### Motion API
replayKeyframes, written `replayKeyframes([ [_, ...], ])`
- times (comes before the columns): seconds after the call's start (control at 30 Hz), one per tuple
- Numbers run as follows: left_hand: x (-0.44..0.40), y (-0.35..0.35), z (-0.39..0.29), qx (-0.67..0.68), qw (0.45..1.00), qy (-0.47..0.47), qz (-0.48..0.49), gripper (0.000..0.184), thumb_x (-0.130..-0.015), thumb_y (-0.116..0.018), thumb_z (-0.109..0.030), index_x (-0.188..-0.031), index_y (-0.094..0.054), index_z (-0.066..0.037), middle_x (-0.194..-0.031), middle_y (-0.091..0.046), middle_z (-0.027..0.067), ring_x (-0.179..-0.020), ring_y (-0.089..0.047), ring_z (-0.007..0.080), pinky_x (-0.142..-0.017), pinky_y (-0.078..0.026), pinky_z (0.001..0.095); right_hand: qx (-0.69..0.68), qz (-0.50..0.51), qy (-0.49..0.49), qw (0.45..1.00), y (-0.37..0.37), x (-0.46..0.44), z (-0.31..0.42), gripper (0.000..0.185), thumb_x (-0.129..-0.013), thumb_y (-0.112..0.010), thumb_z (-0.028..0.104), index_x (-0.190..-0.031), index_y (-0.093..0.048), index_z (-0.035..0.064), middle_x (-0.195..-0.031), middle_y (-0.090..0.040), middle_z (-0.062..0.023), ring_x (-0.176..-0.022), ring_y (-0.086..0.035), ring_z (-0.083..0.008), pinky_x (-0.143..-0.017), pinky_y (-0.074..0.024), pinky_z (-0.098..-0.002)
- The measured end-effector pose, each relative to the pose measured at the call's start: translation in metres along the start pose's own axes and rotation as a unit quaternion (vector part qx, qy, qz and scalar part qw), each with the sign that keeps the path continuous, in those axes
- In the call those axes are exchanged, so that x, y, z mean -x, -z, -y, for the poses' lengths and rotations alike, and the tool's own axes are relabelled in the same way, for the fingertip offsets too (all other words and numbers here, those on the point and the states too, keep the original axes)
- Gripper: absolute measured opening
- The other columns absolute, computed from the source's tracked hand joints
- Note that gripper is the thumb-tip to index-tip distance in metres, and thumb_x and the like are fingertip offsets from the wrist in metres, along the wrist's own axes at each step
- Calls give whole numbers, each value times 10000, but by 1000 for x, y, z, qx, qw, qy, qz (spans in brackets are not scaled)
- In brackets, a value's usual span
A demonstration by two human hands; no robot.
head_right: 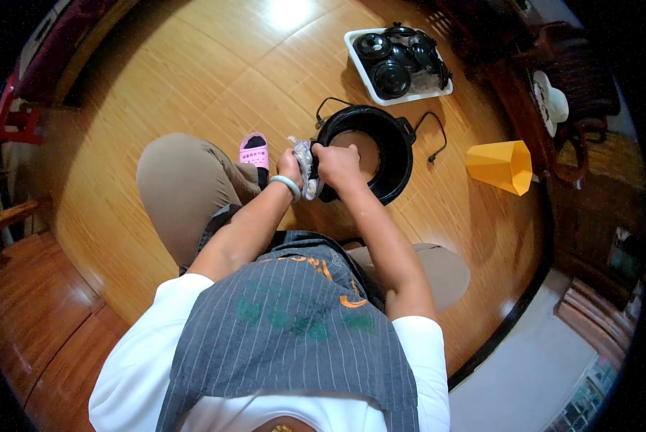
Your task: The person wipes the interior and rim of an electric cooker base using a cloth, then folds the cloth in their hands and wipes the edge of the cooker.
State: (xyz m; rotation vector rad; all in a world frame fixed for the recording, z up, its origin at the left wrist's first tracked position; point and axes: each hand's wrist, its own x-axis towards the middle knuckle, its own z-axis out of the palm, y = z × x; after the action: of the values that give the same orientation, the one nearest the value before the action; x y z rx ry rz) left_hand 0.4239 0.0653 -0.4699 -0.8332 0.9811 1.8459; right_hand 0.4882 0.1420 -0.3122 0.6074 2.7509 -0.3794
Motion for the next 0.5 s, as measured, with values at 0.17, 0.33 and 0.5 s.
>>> replayKeyframes([
  [0.17,-3,-1,-1,-10,1000,19,-4,319,-891,-345,-210,-872,-618,-47,-818,-646,117,-750,-628,260,-734,-516,401,86,56,21,995,7,-11,1,230,-809,-463,132,-977,-609,189,-775,-669,-90,-779,-642,-299,-697,-372,-466],
  [0.33,-16,5,9,-11,1000,10,-20,339,-885,-346,-208,-901,-628,-21,-842,-653,136,-747,-634,274,-741,-529,401,-135,-99,-17,986,-15,-17,-24,226,-796,-451,73,-965,-596,113,-724,-633,-140,-638,-616,-278,-576,-416,-383],
  [0.5,-13,3,10,-22,999,-7,-24,335,-881,-344,-195,-896,-624,-11,-850,-654,133,-752,-640,277,-723,-538,400,-548,66,-203,809,6,-22,-31,217,-747,-446,-6,-911,-585,20,-682,-574,-47,-591,-533,-150,-517,-414,-267],
])
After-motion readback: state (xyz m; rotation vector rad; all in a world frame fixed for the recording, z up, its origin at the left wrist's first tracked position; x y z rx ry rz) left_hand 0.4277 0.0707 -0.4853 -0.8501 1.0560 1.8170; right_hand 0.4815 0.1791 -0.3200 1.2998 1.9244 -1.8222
